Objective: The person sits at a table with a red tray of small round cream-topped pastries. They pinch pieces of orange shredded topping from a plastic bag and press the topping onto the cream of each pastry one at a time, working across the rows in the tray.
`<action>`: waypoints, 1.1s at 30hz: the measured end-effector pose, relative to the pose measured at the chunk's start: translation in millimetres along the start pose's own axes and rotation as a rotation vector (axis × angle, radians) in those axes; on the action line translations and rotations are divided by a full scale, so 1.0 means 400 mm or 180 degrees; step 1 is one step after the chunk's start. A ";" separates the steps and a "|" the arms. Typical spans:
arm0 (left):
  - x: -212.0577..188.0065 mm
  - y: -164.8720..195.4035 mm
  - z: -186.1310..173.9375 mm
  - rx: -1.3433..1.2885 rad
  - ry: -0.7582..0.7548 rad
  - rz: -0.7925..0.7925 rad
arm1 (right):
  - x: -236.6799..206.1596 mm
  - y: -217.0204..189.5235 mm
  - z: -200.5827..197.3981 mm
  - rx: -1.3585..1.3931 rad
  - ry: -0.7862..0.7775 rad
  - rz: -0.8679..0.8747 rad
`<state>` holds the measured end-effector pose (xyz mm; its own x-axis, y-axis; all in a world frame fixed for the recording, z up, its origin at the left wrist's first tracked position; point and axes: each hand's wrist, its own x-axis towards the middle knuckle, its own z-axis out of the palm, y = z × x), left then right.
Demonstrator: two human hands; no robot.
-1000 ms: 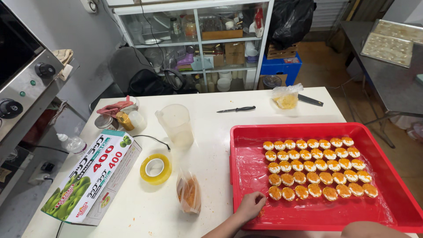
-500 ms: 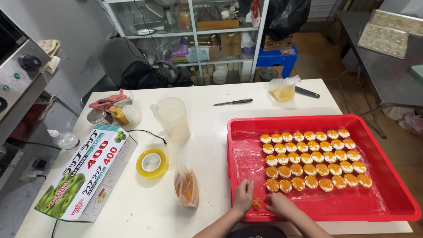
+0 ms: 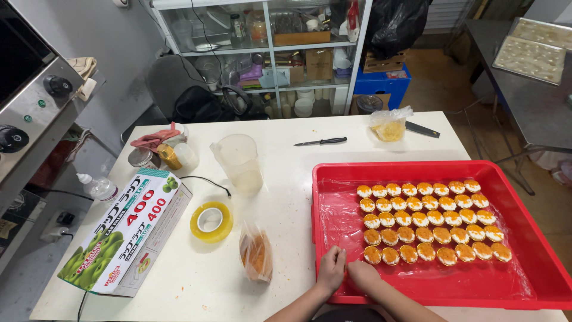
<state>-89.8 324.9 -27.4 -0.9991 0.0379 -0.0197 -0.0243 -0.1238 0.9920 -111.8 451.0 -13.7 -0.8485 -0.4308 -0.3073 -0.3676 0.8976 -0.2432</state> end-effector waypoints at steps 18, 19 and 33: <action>0.005 0.002 0.029 0.1622 -0.1290 -0.0076 | -0.085 0.123 0.008 0.2738 0.0182 0.0648; 0.001 0.003 0.031 0.1564 -0.1287 -0.0260 | -0.088 0.122 0.008 0.2819 0.0201 0.0621; -0.019 0.032 0.036 0.1933 -0.0906 -0.0212 | -0.105 0.092 -0.006 0.2689 0.0209 0.0441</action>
<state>-82.1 337.5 -12.7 -0.9459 0.2964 -0.1321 0.0218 0.4642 0.8854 -90.6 502.3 -7.5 -0.8948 -0.2927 -0.3371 0.1254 0.5598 -0.8191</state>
